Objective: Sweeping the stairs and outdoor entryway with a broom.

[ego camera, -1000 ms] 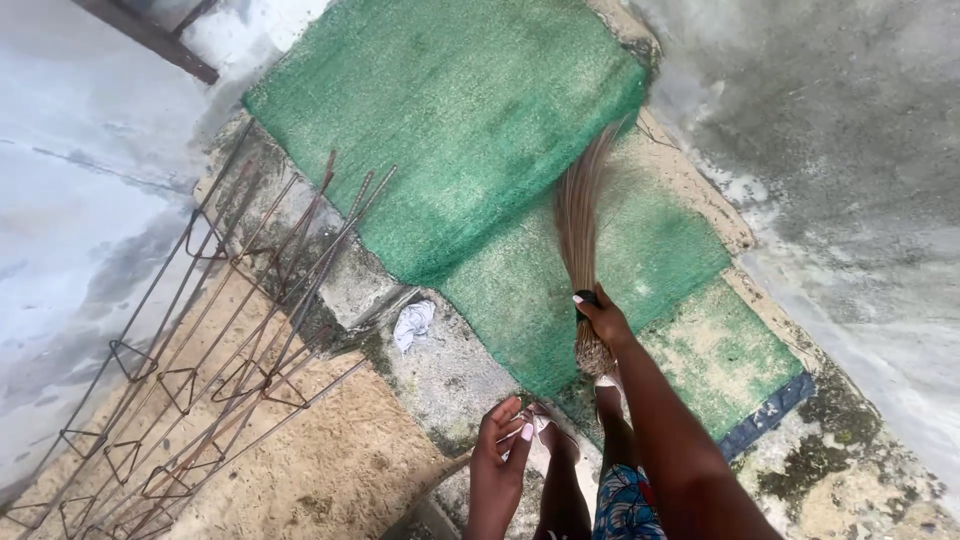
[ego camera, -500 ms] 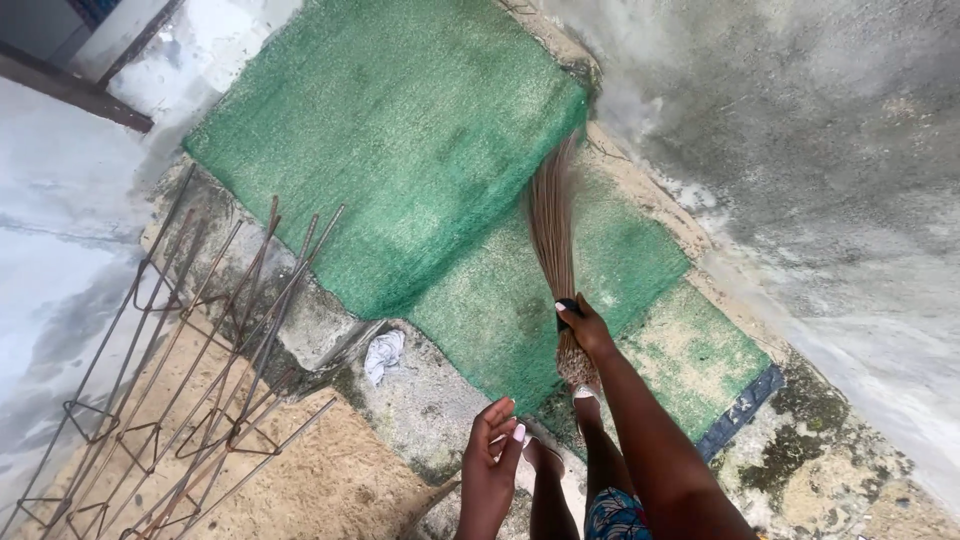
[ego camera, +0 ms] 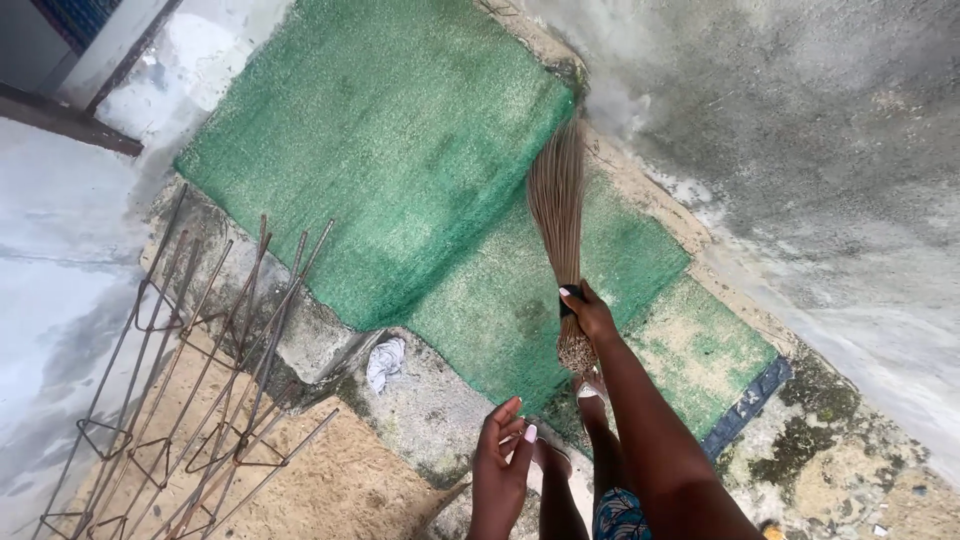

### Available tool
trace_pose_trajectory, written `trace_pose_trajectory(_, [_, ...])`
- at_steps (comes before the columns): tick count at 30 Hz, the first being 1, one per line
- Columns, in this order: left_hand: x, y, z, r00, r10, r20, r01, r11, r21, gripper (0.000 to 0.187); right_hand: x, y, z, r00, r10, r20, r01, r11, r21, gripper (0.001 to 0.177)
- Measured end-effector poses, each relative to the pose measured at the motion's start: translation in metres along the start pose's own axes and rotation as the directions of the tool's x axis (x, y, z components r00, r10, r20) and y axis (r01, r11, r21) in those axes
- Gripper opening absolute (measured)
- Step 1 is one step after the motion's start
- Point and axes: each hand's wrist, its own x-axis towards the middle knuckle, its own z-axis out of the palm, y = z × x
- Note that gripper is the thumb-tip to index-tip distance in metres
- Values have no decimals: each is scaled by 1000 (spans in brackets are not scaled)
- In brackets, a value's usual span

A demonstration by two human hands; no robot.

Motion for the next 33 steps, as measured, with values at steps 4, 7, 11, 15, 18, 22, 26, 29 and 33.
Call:
trace_pose_trajectory(4, [5,0,1,997,75,-34,-75,997,-3,48,-62,-2,-7,933,316,-171,-235,897,374,46])
trace_pose_trajectory(7, [5,-25,-1,999,23,-27,-23,1000,3,51,-113,-21,12,925,261,-276,-57,812,580,47])
trace_pose_trajectory(11, [-2,-27,4,1000,1,-3,-1,1000,29,51,-69,-28,10,987,123,-99,-85,942,324,55])
trace_pose_trajectory(15, [-7,17,13,1000,9,-1,-9,997,82,47,15,9,-51,980,173,-101,-163,982,98,60])
trace_pose_trajectory(18, [-3,-10,11,1000,8,-9,-8,999,37,49,-18,-15,-59,901,380,-208,-263,862,434,57])
trace_pose_trajectory(22, [2,-9,10,998,-56,-2,56,996,65,49,-95,-74,-1,886,430,-172,-199,688,698,52])
trace_pose_trajectory(26, [-9,-16,6,1000,-4,16,3,998,67,51,-50,-47,12,987,158,-25,-123,851,510,54])
trace_pose_trajectory(29, [-5,-4,11,1000,28,12,-28,999,16,51,9,12,-22,991,135,-9,-121,914,388,51])
trace_pose_trajectory(33, [-10,0,12,998,-65,3,65,995,71,50,-39,48,-43,909,315,-274,-151,860,488,48])
